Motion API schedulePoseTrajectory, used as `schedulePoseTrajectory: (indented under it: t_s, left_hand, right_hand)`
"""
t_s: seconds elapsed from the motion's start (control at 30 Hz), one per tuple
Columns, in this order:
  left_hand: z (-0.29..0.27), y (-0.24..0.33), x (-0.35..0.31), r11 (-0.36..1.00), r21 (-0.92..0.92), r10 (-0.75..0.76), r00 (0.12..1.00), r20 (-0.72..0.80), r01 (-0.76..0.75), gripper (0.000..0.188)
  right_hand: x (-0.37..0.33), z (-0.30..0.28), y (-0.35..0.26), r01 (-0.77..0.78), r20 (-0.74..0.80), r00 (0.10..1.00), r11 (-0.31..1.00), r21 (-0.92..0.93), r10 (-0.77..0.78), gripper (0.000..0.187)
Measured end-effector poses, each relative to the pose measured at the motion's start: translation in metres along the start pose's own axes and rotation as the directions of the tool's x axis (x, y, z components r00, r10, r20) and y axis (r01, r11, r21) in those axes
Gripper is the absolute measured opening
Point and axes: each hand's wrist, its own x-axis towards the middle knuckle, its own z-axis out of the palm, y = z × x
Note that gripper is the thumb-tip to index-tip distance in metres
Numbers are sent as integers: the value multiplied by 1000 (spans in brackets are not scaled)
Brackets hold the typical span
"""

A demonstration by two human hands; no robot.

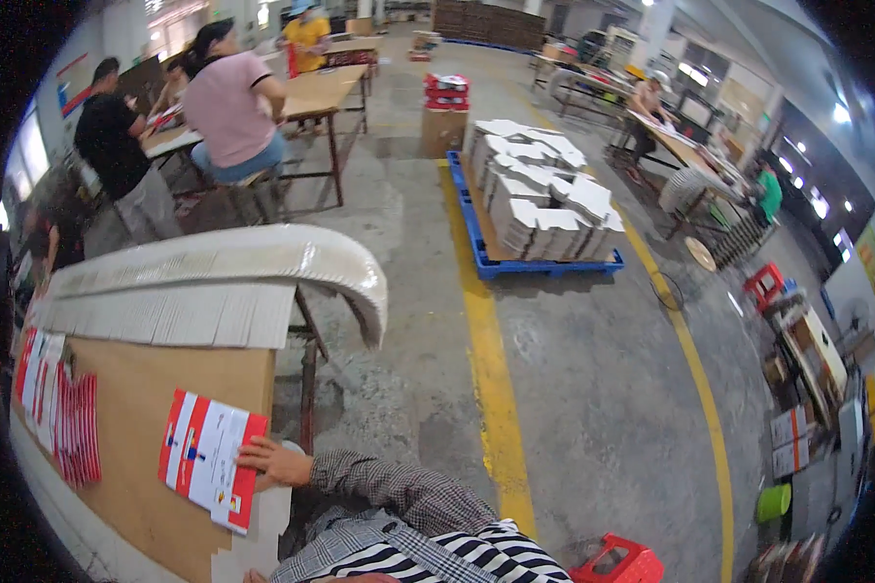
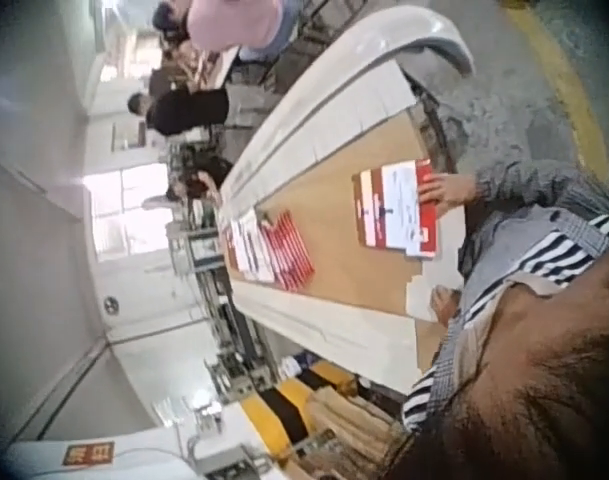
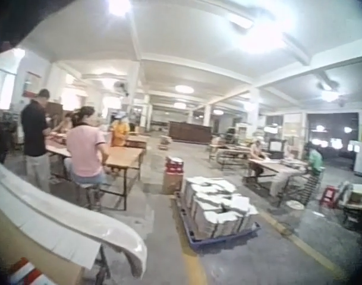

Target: Folding and stacking cardboard folders on a workbench.

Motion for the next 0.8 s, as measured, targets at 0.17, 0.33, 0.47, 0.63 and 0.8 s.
schedulePoseTrajectory:
  t_s: [0.17, 0.33, 0.47, 0.63, 0.8]
  left_hand:
    - [49, -75, 31, 984, 45, -177, 944, 280, 171, 57]
    - [50, -70, 69, 994, 94, 13, 942, 336, -47, 46]
    - [41, -68, 83, 973, 119, 138, 915, 380, -197, 39]
    - [20, -80, 14, 969, 168, 103, 912, 397, -182, 31]
    - [-50, 91, -41, 982, 59, -153, 939, -307, 179, 43]
  right_hand:
    - [11, -4, -3, 16, 41, 999, 983, 183, -24, 33]
    - [16, -3, -1, -1, 84, 996, 982, 190, -15, 33]
    - [20, 7, 0, 35, 34, 999, 982, 185, -42, 32]
    - [12, 31, 21, 121, -91, 990, 986, 114, -111, 26]
    - [31, -21, 20, 150, 86, 981, 966, 210, -171, 33]
